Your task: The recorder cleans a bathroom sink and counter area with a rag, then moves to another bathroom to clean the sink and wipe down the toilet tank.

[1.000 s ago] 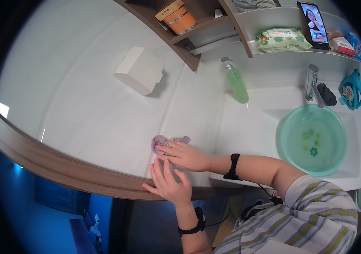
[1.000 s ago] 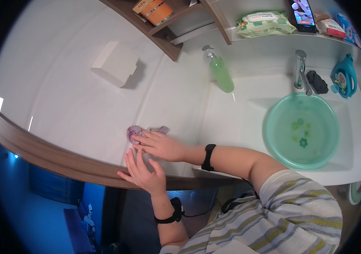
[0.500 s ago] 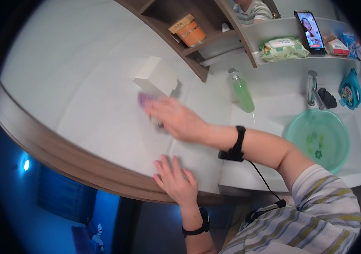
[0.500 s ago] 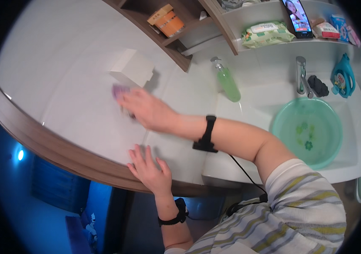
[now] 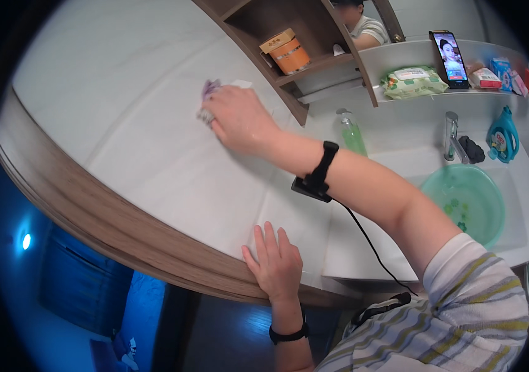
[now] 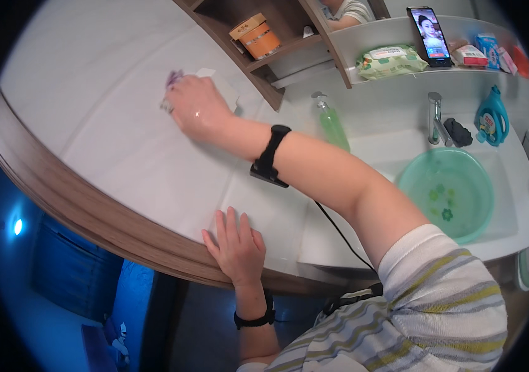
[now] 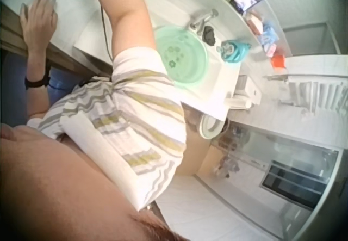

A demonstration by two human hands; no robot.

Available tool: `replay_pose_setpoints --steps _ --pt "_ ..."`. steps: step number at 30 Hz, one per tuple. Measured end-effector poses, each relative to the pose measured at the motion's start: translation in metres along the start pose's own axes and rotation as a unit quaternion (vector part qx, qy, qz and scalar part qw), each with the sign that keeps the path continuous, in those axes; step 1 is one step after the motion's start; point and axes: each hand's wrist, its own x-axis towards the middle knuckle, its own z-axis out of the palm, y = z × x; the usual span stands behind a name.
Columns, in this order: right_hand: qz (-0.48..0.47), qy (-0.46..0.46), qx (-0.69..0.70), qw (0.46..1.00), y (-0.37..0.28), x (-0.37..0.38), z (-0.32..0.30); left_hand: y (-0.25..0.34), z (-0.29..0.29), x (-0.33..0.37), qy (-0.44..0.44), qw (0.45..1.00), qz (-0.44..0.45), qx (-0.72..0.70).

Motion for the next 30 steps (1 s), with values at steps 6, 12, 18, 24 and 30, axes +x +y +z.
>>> replay_pose_setpoints --steps 6,12,18,24,30 --pt "-0.035 0.085 0.175 0.98 -0.046 -0.069 0.028 -0.002 0.0 -0.001 0.005 1.0 0.0 -0.025" --pt "-0.001 -0.038 0.209 0.977 -0.044 -0.161 0.048 0.001 -0.003 -0.019 -0.085 0.986 0.032 -0.136" --pt "-0.112 -0.269 0.167 0.942 -0.05 -0.202 0.043 -0.006 -0.02 -0.022 0.059 0.958 0.002 -0.282" --pt "-0.427 -0.118 0.163 0.882 -0.032 -0.112 0.047 -0.004 -0.065 0.033 0.105 0.978 -0.045 -0.175" --pt "-0.24 0.072 0.14 0.958 -0.06 0.017 0.011 -0.008 -0.077 0.066 0.014 0.992 -0.079 -0.097"
